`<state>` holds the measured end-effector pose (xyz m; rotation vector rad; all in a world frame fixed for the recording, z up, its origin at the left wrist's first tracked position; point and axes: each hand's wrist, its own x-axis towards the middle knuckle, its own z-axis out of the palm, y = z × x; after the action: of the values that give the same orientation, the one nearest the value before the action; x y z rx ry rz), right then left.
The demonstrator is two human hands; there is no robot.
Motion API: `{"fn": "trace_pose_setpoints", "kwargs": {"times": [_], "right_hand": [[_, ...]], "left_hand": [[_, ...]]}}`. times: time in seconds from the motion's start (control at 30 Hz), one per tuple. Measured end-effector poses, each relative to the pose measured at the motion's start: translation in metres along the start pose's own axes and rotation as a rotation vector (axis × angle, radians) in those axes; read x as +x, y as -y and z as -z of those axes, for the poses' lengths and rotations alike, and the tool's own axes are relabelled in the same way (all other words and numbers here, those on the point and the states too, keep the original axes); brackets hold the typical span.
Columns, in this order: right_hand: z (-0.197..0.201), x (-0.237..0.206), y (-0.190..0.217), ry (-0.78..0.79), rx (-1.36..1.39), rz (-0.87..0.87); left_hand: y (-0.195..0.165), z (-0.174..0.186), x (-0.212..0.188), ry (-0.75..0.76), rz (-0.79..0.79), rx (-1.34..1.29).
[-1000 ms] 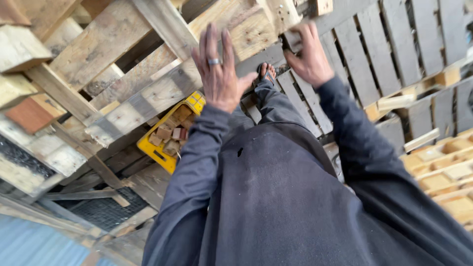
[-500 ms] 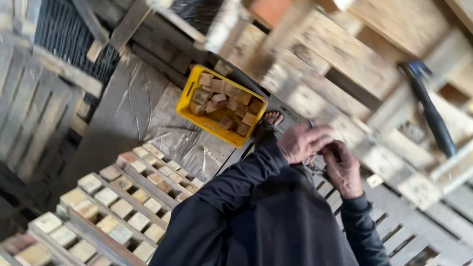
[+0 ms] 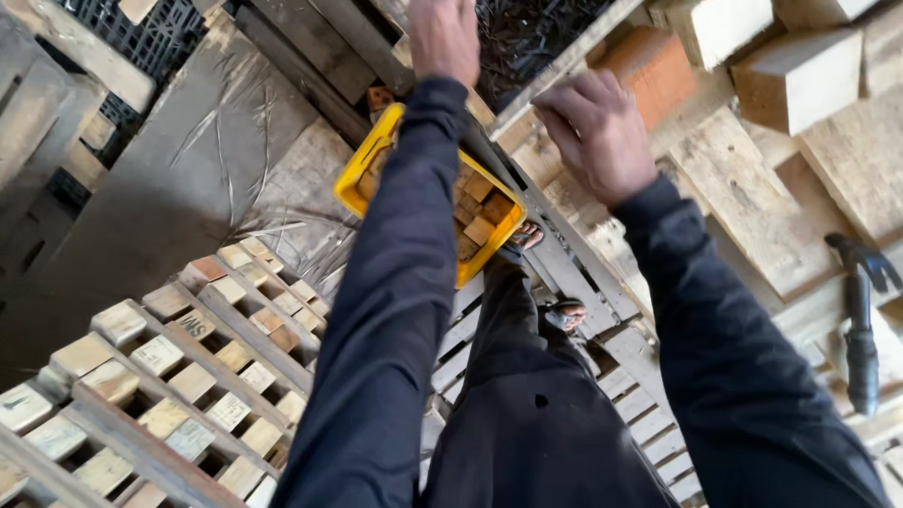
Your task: The person assembles a wooden pallet by placing small wooden blocks into gaps and securing them with nails using a hammer. The person repeatedly picks up blocks and nails, positions them, and hammers them into place.
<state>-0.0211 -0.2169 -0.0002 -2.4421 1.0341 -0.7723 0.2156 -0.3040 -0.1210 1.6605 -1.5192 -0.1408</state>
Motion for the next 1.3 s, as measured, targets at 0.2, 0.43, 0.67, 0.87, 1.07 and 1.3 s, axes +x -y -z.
{"fn": "trace_pose_setpoints", "kwargs": {"times": [0.2,0.43,0.67,0.87,1.07,1.3], "right_hand": [[-0.072,0.089,-0.065,0.474,-0.495,-0.057],[-0.138,0.104,-0.075,0.59,-0.534,-0.266],[-0.13,0.098,-0.076,0.575,-0.453,-0.192],[-0.124,0.103,-0.073,0.668,-0.513,-0.227],[-0.076,0.095,-0.102,0.419,-0.187,-0.24],[-0.049,0.088,-0.103,0.245,0.355,-0.372]], "left_hand": [[0.012,-0.015,-0.015,-0.306,0.086,-0.131],[0.006,-0.013,-0.02,-0.289,0.14,-0.161],[0.008,-0.015,-0.019,-0.262,0.143,-0.102],[0.013,-0.021,-0.019,-0.287,0.093,-0.105],[0.022,-0.023,-0.007,-0.083,0.175,-0.249],[-0.035,-0.058,-0.002,0.1,0.807,-1.175]]}}
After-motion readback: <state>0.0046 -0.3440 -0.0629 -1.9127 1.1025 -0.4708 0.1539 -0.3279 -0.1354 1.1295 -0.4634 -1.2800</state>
